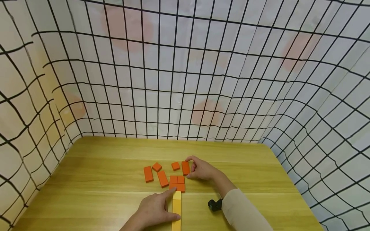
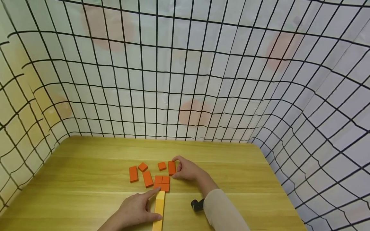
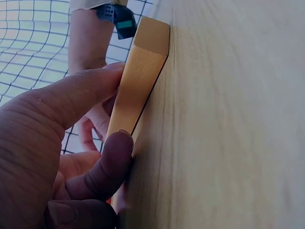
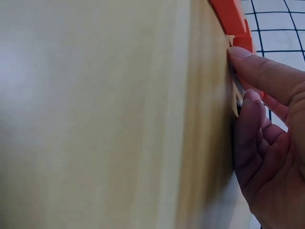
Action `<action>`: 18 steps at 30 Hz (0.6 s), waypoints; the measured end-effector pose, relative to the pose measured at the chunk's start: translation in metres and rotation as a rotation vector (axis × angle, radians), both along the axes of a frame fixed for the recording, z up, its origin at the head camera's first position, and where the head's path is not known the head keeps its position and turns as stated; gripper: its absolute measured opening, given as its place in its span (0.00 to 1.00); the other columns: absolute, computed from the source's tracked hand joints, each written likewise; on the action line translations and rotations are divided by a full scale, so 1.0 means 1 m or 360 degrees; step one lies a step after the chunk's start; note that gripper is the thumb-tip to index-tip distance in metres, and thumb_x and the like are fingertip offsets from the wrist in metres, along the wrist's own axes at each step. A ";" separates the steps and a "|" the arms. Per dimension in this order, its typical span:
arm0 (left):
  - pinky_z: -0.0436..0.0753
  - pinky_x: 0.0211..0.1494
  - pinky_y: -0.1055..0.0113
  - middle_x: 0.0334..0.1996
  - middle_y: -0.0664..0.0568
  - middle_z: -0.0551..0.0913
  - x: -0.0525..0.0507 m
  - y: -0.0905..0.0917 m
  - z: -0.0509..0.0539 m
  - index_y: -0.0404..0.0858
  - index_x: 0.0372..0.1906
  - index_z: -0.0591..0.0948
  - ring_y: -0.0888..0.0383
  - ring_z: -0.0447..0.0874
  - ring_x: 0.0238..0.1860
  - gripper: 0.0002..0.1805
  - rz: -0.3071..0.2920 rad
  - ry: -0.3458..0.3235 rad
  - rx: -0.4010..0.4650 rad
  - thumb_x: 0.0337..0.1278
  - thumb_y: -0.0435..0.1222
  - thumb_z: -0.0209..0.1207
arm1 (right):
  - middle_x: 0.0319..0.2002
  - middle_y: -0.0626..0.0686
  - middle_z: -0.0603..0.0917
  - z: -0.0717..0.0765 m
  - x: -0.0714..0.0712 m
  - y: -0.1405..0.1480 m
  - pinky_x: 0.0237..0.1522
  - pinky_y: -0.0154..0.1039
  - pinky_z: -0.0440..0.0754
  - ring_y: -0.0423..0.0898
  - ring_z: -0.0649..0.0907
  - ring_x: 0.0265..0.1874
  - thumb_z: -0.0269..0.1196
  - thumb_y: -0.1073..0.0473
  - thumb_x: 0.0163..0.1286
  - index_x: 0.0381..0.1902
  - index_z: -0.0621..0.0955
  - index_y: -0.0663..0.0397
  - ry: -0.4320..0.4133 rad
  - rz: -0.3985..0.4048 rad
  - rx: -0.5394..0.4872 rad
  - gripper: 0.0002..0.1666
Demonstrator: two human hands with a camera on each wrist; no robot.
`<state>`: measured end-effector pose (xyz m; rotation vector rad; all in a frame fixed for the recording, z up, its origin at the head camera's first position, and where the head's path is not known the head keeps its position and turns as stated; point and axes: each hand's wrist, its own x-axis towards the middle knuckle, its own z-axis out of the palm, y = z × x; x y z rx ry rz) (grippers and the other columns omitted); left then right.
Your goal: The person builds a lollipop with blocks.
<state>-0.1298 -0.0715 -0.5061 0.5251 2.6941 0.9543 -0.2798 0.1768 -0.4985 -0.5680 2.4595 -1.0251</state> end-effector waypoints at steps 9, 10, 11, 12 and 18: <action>0.65 0.24 0.66 0.12 0.66 0.70 -0.001 0.003 0.001 0.51 0.75 0.72 0.65 0.65 0.17 0.51 -0.0004 -0.0021 0.0025 0.43 0.65 0.71 | 0.36 0.51 0.77 -0.001 0.013 0.014 0.34 0.35 0.75 0.44 0.73 0.29 0.76 0.55 0.62 0.64 0.71 0.46 -0.0078 -0.0075 -0.0129 0.36; 0.65 0.24 0.66 0.12 0.66 0.70 -0.001 0.003 0.001 0.51 0.75 0.72 0.64 0.64 0.17 0.51 -0.0002 -0.0028 0.0023 0.42 0.66 0.71 | 0.37 0.51 0.77 -0.001 0.014 0.015 0.34 0.35 0.75 0.44 0.74 0.29 0.76 0.55 0.62 0.64 0.71 0.46 -0.0083 -0.0072 -0.0127 0.36; 0.65 0.25 0.66 0.12 0.66 0.69 -0.001 0.003 0.001 0.51 0.75 0.72 0.64 0.64 0.17 0.51 -0.0001 -0.0029 0.0020 0.42 0.66 0.71 | 0.37 0.51 0.77 -0.001 0.016 0.017 0.34 0.36 0.75 0.44 0.74 0.30 0.76 0.55 0.62 0.64 0.72 0.46 -0.0083 -0.0064 -0.0128 0.36; 0.65 0.25 0.66 0.12 0.65 0.69 -0.001 0.003 0.001 0.51 0.75 0.72 0.64 0.64 0.17 0.51 0.0000 -0.0029 0.0018 0.42 0.66 0.71 | 0.37 0.51 0.77 -0.002 0.017 0.017 0.34 0.36 0.75 0.44 0.74 0.30 0.76 0.55 0.61 0.63 0.72 0.46 -0.0080 -0.0058 -0.0123 0.36; 0.66 0.25 0.67 0.12 0.66 0.69 -0.002 0.002 0.000 0.50 0.74 0.72 0.65 0.64 0.17 0.52 0.0000 -0.0027 0.0017 0.42 0.66 0.71 | 0.37 0.51 0.76 -0.003 0.024 0.016 0.34 0.36 0.75 0.43 0.74 0.29 0.77 0.53 0.60 0.63 0.72 0.44 -0.0082 -0.0016 -0.0093 0.37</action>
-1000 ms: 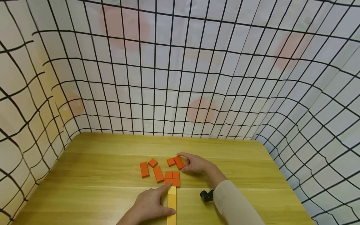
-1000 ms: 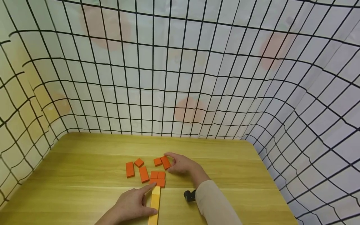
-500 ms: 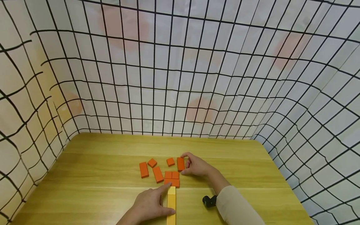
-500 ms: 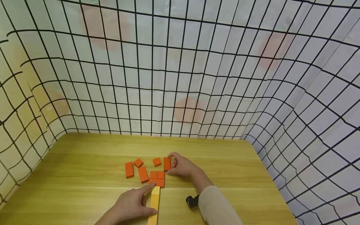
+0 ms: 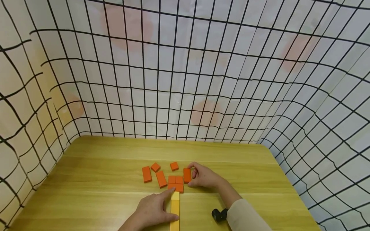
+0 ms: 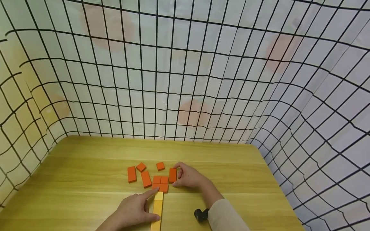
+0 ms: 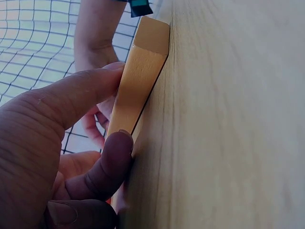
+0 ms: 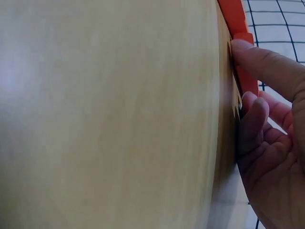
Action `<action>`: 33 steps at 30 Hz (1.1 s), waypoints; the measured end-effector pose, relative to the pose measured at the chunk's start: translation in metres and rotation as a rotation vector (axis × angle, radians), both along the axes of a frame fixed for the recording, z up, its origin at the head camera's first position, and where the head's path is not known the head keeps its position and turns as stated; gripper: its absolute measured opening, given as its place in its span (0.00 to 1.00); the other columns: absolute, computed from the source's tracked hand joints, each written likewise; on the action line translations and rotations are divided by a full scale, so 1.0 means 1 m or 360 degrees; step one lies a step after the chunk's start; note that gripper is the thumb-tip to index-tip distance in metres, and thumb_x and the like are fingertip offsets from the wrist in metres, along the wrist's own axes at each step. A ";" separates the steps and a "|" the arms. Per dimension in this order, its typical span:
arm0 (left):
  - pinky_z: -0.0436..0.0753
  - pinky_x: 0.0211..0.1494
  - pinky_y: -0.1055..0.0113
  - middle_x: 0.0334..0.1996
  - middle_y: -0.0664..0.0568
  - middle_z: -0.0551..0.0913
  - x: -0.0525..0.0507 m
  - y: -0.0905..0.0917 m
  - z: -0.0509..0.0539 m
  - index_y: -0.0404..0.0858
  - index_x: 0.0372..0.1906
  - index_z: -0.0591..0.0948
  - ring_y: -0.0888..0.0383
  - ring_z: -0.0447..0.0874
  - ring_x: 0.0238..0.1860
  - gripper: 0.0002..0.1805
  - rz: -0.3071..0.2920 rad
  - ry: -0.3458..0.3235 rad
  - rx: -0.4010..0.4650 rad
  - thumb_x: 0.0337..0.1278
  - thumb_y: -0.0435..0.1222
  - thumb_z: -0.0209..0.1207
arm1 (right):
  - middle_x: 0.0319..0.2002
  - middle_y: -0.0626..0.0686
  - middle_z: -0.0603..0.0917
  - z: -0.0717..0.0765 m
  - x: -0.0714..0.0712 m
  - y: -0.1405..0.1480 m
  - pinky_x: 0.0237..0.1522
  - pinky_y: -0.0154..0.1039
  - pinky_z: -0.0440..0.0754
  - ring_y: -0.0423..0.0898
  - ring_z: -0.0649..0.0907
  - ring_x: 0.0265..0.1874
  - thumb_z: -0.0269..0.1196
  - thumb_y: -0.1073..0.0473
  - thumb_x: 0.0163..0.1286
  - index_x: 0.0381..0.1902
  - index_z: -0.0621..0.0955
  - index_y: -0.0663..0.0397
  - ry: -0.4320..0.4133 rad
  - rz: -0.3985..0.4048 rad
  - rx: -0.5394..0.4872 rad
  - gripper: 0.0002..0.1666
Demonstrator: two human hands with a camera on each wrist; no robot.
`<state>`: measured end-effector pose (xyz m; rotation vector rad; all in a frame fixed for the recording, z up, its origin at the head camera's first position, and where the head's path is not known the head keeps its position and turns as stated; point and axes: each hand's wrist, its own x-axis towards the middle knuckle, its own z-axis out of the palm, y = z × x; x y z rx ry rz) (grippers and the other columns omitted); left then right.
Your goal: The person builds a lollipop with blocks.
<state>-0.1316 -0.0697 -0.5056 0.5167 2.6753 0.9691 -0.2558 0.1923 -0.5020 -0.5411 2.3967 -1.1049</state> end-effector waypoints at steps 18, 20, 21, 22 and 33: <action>0.66 0.25 0.66 0.13 0.66 0.69 0.001 -0.001 0.001 0.50 0.74 0.72 0.65 0.64 0.18 0.52 0.0000 0.0019 -0.0014 0.41 0.66 0.72 | 0.38 0.53 0.75 -0.002 0.005 -0.001 0.33 0.36 0.74 0.43 0.72 0.28 0.77 0.51 0.60 0.60 0.74 0.46 0.0021 -0.0019 0.0001 0.33; 0.66 0.26 0.66 0.13 0.66 0.69 0.001 0.000 0.001 0.51 0.74 0.72 0.65 0.64 0.19 0.52 0.0002 0.0030 -0.0018 0.41 0.66 0.71 | 0.38 0.54 0.75 -0.001 0.005 -0.001 0.33 0.36 0.74 0.43 0.72 0.29 0.77 0.52 0.60 0.59 0.74 0.46 0.0023 -0.0017 -0.0001 0.33; 0.67 0.27 0.66 0.13 0.66 0.68 0.001 0.000 0.001 0.51 0.74 0.72 0.64 0.64 0.19 0.52 0.0004 0.0035 -0.0019 0.41 0.66 0.72 | 0.39 0.54 0.75 -0.001 0.005 -0.001 0.33 0.36 0.74 0.43 0.72 0.29 0.77 0.52 0.60 0.59 0.74 0.46 0.0023 -0.0016 -0.0001 0.33; 0.67 0.27 0.66 0.14 0.66 0.68 0.001 0.000 0.001 0.51 0.74 0.72 0.64 0.64 0.20 0.52 0.0005 0.0040 -0.0022 0.41 0.66 0.72 | 0.39 0.54 0.75 -0.001 0.005 -0.001 0.33 0.36 0.74 0.43 0.72 0.29 0.77 0.52 0.60 0.59 0.74 0.46 0.0021 -0.0015 -0.0003 0.33; 0.66 0.25 0.67 0.13 0.66 0.70 0.002 0.000 0.001 0.50 0.74 0.72 0.65 0.65 0.18 0.52 0.0010 0.0042 -0.0019 0.41 0.66 0.72 | 0.39 0.54 0.75 0.000 0.006 -0.002 0.34 0.36 0.73 0.45 0.72 0.31 0.78 0.54 0.59 0.58 0.74 0.48 0.0014 -0.0010 -0.0026 0.33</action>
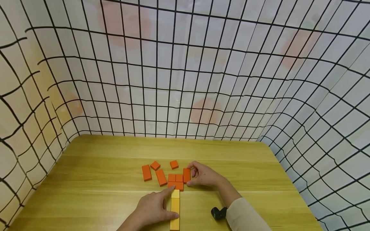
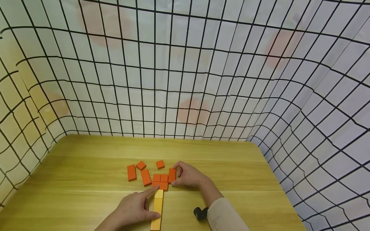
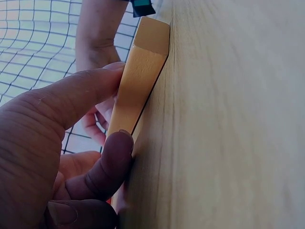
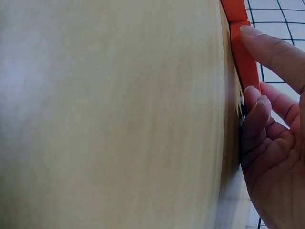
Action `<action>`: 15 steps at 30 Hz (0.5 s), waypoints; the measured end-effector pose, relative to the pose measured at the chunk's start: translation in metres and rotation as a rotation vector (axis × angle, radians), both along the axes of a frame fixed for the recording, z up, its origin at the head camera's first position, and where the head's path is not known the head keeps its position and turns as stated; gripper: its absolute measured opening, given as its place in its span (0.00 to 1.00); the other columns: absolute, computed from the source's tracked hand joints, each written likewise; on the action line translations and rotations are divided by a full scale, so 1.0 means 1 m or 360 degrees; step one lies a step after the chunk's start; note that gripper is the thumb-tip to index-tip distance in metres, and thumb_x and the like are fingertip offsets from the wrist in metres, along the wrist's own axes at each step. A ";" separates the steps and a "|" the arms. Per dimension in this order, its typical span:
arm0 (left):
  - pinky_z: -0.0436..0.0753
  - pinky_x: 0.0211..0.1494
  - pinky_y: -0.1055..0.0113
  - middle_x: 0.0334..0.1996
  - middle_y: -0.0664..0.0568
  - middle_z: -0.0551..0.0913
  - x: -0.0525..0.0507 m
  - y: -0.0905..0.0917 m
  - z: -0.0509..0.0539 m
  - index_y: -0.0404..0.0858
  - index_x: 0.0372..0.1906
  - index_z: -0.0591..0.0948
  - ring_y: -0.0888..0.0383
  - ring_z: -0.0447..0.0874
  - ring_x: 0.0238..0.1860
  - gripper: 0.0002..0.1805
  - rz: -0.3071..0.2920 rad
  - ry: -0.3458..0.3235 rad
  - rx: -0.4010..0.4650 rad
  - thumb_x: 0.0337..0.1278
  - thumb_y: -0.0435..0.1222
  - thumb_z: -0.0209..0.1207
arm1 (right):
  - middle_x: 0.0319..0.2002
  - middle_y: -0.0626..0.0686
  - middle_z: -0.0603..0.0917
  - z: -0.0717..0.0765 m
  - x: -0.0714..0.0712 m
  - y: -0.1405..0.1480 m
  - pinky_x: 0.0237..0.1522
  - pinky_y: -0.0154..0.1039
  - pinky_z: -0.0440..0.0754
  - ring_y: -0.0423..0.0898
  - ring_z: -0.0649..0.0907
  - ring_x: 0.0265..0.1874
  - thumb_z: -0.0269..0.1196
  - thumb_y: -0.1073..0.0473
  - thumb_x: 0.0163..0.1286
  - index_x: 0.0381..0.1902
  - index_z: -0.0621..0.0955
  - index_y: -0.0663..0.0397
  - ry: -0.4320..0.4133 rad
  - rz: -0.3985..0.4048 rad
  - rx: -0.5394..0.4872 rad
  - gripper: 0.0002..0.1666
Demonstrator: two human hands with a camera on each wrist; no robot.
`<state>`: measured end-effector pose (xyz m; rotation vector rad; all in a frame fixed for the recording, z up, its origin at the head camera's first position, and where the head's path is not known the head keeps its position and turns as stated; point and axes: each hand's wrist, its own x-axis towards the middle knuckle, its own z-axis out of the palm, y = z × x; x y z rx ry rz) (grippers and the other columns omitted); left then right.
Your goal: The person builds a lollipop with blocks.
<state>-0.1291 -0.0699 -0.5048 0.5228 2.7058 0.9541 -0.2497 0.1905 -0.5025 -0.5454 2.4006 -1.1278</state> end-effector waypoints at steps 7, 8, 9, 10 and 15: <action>0.66 0.26 0.67 0.13 0.66 0.69 0.000 0.000 -0.001 0.50 0.74 0.72 0.65 0.65 0.19 0.51 -0.0003 -0.0009 0.0003 0.41 0.66 0.72 | 0.39 0.54 0.76 -0.001 0.001 0.001 0.35 0.35 0.74 0.44 0.73 0.32 0.78 0.54 0.59 0.58 0.75 0.47 0.0008 0.0010 0.0005 0.32; 0.66 0.26 0.67 0.13 0.66 0.69 0.000 0.000 -0.001 0.50 0.74 0.72 0.65 0.65 0.18 0.51 -0.0005 -0.0007 0.0002 0.41 0.66 0.71 | 0.38 0.54 0.76 -0.001 0.001 0.001 0.35 0.35 0.74 0.44 0.73 0.31 0.78 0.54 0.59 0.58 0.75 0.48 0.0007 0.0011 0.0003 0.32; 0.66 0.26 0.67 0.13 0.66 0.69 0.000 0.000 0.000 0.50 0.74 0.72 0.65 0.64 0.18 0.52 -0.0005 -0.0007 0.0003 0.41 0.66 0.71 | 0.38 0.54 0.76 0.000 0.001 0.001 0.35 0.35 0.74 0.43 0.72 0.31 0.77 0.54 0.60 0.58 0.74 0.48 0.0005 0.0011 0.0002 0.32; 0.66 0.26 0.67 0.13 0.66 0.69 0.000 0.000 0.000 0.50 0.74 0.72 0.65 0.64 0.18 0.52 -0.0005 -0.0008 0.0006 0.42 0.66 0.71 | 0.38 0.53 0.76 0.000 0.001 0.001 0.35 0.35 0.74 0.43 0.72 0.30 0.77 0.54 0.60 0.57 0.74 0.48 0.0002 0.0011 0.0001 0.32; 0.66 0.25 0.67 0.13 0.66 0.71 0.000 0.000 0.000 0.50 0.74 0.72 0.65 0.66 0.18 0.52 -0.0009 -0.0005 0.0010 0.42 0.66 0.71 | 0.38 0.51 0.75 0.001 0.001 0.000 0.36 0.35 0.74 0.42 0.72 0.30 0.77 0.54 0.60 0.58 0.74 0.47 -0.0002 0.0011 0.0009 0.31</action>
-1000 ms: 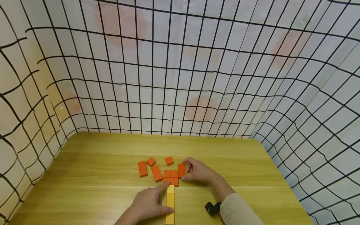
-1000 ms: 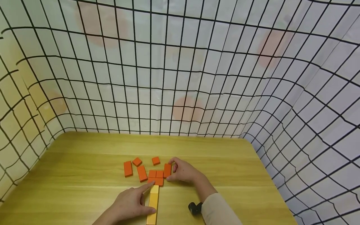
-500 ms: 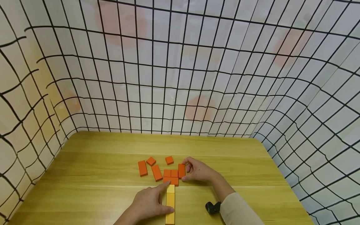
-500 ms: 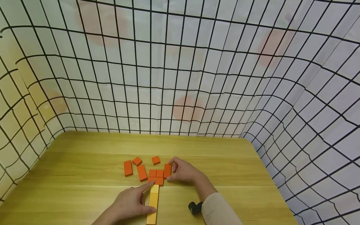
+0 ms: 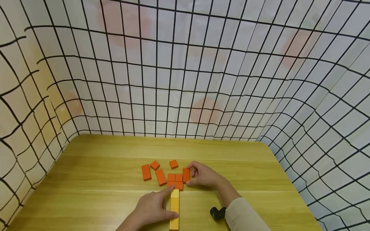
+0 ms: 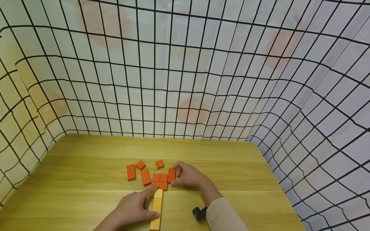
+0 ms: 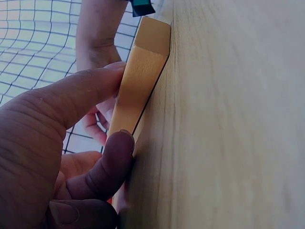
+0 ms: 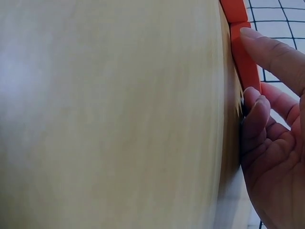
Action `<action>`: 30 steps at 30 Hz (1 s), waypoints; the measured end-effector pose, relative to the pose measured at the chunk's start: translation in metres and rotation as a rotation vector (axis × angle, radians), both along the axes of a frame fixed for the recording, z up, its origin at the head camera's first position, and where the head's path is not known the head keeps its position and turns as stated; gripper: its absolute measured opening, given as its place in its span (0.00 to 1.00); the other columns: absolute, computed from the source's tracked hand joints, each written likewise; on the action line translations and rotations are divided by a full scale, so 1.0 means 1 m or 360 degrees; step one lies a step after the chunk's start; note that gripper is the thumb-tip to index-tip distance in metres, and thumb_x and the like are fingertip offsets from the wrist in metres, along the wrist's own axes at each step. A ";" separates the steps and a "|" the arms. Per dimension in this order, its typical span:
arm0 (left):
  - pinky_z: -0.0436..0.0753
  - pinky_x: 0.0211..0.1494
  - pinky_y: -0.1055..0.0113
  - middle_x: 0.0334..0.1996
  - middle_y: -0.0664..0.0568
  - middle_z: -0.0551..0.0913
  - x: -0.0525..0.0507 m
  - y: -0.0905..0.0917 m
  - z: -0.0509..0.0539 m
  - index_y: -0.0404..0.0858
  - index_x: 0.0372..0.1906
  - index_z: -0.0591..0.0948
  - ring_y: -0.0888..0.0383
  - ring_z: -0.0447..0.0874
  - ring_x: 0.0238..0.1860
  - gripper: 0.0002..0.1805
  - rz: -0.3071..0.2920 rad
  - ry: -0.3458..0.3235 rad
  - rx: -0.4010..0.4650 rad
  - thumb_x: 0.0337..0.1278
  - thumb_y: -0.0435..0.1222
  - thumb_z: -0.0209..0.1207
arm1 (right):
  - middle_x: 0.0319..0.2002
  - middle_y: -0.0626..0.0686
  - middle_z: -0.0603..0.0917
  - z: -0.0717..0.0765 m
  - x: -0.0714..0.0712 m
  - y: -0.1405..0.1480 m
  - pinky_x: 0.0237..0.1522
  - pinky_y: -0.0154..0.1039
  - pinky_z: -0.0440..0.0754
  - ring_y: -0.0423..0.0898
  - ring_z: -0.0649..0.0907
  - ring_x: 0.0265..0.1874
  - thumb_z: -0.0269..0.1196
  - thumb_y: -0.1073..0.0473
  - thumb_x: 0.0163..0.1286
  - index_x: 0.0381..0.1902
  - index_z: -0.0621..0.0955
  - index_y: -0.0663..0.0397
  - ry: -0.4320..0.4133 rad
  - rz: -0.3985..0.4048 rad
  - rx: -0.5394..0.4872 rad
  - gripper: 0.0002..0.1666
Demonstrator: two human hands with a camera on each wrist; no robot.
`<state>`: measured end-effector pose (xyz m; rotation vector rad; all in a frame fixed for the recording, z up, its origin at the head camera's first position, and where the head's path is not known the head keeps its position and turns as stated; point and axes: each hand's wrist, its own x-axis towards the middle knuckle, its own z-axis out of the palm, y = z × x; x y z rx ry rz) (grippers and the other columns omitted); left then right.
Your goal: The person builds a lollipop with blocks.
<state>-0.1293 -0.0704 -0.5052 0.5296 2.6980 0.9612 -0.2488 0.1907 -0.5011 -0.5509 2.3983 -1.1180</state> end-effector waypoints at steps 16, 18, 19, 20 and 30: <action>0.66 0.24 0.67 0.14 0.68 0.73 0.001 -0.001 -0.001 0.50 0.74 0.71 0.67 0.68 0.18 0.51 -0.0007 0.0021 0.0016 0.43 0.66 0.71 | 0.38 0.50 0.76 0.000 0.000 -0.002 0.37 0.35 0.75 0.42 0.74 0.31 0.78 0.54 0.59 0.59 0.75 0.49 0.0019 -0.0014 0.0023 0.33; 0.66 0.24 0.67 0.14 0.68 0.73 0.001 0.000 -0.002 0.50 0.74 0.72 0.67 0.68 0.18 0.51 -0.0008 0.0023 0.0016 0.43 0.66 0.71 | 0.38 0.51 0.76 0.001 0.001 -0.002 0.38 0.35 0.75 0.42 0.74 0.32 0.78 0.54 0.59 0.59 0.75 0.49 0.0007 -0.0021 0.0020 0.33; 0.66 0.24 0.67 0.14 0.68 0.73 0.001 0.000 -0.002 0.50 0.74 0.72 0.67 0.68 0.18 0.51 -0.0008 0.0023 0.0016 0.43 0.66 0.71 | 0.38 0.50 0.76 0.001 0.001 -0.002 0.38 0.35 0.75 0.42 0.74 0.32 0.78 0.54 0.59 0.59 0.75 0.49 -0.0002 -0.0022 0.0025 0.33; 0.66 0.24 0.67 0.14 0.68 0.73 0.001 0.000 -0.002 0.50 0.74 0.72 0.67 0.68 0.17 0.51 -0.0008 0.0023 0.0015 0.43 0.66 0.71 | 0.38 0.50 0.76 0.001 0.001 -0.002 0.38 0.35 0.75 0.42 0.74 0.32 0.78 0.54 0.59 0.59 0.75 0.49 -0.0008 -0.0024 0.0029 0.33; 0.67 0.24 0.68 0.16 0.69 0.74 0.002 -0.002 -0.001 0.50 0.76 0.69 0.68 0.69 0.18 0.48 -0.0006 0.0025 0.0102 0.50 0.64 0.68 | 0.38 0.50 0.76 0.002 0.000 -0.003 0.39 0.36 0.75 0.44 0.73 0.34 0.78 0.56 0.59 0.59 0.74 0.50 -0.0036 -0.0026 0.0011 0.34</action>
